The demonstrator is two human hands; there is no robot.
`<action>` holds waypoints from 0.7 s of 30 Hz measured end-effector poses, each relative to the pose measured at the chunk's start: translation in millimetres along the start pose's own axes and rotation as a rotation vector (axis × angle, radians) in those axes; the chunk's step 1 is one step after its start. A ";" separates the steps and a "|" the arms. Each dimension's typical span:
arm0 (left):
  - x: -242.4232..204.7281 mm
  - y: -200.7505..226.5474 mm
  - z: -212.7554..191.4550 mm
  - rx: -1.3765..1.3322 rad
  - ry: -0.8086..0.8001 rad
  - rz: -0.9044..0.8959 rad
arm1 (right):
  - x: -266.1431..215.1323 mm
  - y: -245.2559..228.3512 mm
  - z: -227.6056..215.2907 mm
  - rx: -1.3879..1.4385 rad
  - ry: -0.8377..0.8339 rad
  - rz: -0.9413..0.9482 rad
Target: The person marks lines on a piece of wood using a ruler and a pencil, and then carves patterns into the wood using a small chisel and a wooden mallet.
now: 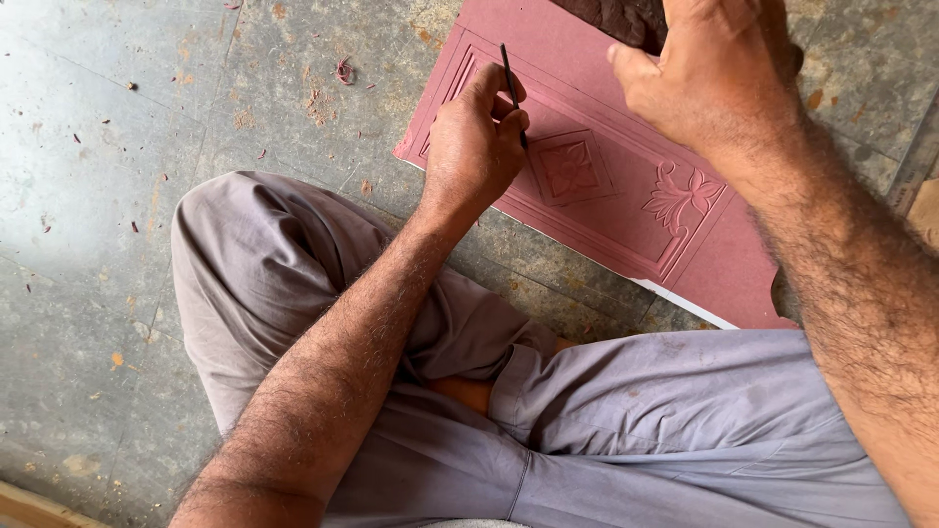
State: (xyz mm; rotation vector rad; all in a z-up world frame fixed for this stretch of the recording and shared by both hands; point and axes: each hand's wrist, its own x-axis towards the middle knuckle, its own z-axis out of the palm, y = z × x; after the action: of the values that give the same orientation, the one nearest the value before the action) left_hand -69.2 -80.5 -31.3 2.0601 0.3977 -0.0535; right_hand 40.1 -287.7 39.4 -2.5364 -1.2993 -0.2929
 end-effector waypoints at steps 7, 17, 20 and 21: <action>0.6 -2.2 0.1 0.045 -0.014 0.008 | 2.0 3.8 4.5 0.054 0.016 0.038; -3.6 0.7 1.4 0.029 -0.019 -0.022 | 6.1 -1.1 -3.5 -0.021 -0.206 0.081; -3.9 2.0 2.2 0.028 -0.011 0.000 | -0.1 -2.1 4.6 0.018 0.062 0.016; -5.9 1.6 1.9 0.019 -0.004 0.007 | -1.4 -0.4 7.7 0.014 0.015 0.036</action>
State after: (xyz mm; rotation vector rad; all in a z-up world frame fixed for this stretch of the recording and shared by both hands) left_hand -74.0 -84.4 -29.7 2.0796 0.3891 -0.0571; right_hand 39.4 -286.0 31.8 -2.5381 -1.2444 -0.2942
